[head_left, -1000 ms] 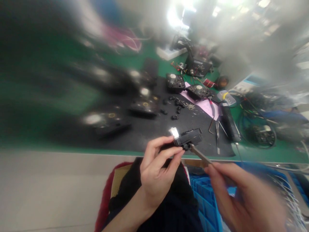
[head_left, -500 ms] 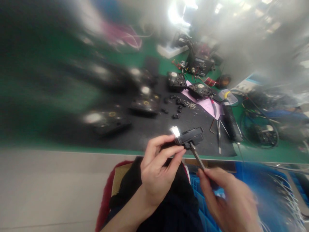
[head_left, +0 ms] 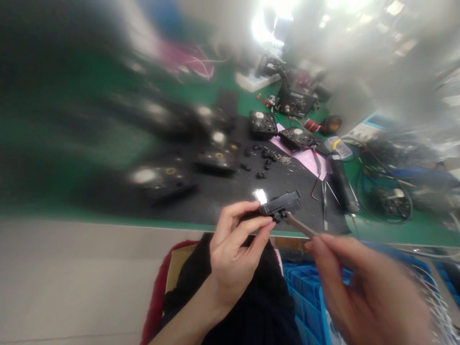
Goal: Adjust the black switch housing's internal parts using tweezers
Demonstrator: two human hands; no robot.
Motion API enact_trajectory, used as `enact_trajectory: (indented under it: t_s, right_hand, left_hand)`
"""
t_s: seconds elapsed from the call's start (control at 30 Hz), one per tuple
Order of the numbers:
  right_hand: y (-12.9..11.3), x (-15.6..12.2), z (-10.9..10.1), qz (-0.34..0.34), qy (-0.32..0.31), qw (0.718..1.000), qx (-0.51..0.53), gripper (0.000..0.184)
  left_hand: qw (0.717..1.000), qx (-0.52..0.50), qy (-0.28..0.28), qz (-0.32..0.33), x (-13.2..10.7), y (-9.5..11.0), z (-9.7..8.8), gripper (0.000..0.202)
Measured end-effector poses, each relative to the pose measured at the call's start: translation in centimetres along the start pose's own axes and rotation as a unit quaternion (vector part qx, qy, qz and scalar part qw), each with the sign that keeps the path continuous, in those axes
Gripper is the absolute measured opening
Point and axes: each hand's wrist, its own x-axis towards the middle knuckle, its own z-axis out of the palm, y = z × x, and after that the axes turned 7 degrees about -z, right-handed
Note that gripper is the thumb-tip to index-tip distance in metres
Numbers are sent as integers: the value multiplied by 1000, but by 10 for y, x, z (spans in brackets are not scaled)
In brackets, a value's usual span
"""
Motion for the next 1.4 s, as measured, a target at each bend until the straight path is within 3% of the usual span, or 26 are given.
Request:
enact_trajectory:
  t_s: [0.3, 0.6, 0.7, 0.93, 1.2, 1.4]
  right_hand:
    - [-1, 20, -7, -20, -43, 999, -2, 3]
    - [-2, -31, 18, -29, -48, 997, 50, 8]
    - [-3, -38, 18, -17, -58, 997, 53, 9]
    - [-2, -18, -2, 5, -48, 999, 21, 4]
    - [-3, 17, 1, -4, -30, 1000, 6, 5]
    - [0, -16, 3, -8, -53, 998, 18, 5]
  left_hand:
    - [1000, 21, 1, 2, -1, 0, -1, 21]
    - [1000, 12, 6, -10, -1, 0, 0, 20]
    - [1000, 11, 4, -7, -1, 0, 0, 20]
    - [1000, 10, 5, -5, -1, 1, 0, 22]
    - [1000, 21, 2, -2, -3, -1, -1, 23]
    - [1000, 24, -1, -3, -3, -1, 0, 20]
